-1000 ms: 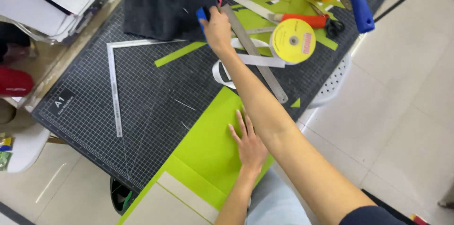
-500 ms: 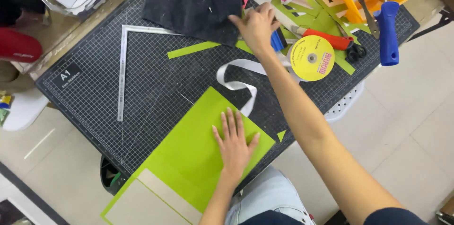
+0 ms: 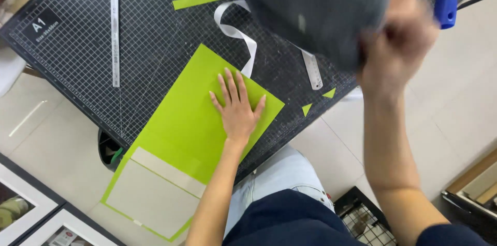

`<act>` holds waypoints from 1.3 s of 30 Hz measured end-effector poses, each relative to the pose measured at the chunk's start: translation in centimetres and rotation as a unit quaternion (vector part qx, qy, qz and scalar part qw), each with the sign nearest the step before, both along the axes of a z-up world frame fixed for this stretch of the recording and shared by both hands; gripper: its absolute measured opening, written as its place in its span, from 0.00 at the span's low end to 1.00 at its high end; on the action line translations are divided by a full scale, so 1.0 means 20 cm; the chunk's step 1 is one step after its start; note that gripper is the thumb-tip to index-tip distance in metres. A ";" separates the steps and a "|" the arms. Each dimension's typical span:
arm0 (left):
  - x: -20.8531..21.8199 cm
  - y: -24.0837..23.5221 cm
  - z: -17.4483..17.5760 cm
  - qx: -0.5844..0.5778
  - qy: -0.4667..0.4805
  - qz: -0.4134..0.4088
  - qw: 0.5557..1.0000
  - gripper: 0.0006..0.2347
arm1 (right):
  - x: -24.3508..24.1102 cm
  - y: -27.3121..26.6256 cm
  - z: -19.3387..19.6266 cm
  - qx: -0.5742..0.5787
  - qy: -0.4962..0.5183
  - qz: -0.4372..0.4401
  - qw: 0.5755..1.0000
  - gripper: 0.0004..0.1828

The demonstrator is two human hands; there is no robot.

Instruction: Assembling a green folder by applying glue to cardboard panels and folding paper over the edges.

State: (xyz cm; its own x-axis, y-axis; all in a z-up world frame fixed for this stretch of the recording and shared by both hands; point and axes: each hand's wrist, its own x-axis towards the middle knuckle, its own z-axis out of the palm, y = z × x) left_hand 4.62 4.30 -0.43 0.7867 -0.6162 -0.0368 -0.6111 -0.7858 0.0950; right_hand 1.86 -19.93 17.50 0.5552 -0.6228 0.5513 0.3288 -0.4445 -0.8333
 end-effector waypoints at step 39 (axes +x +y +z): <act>-0.01 -0.01 -0.04 -0.050 0.084 0.010 0.995 0.33 | -0.66 0.53 -1.12 -0.461 0.433 -0.016 0.774 0.15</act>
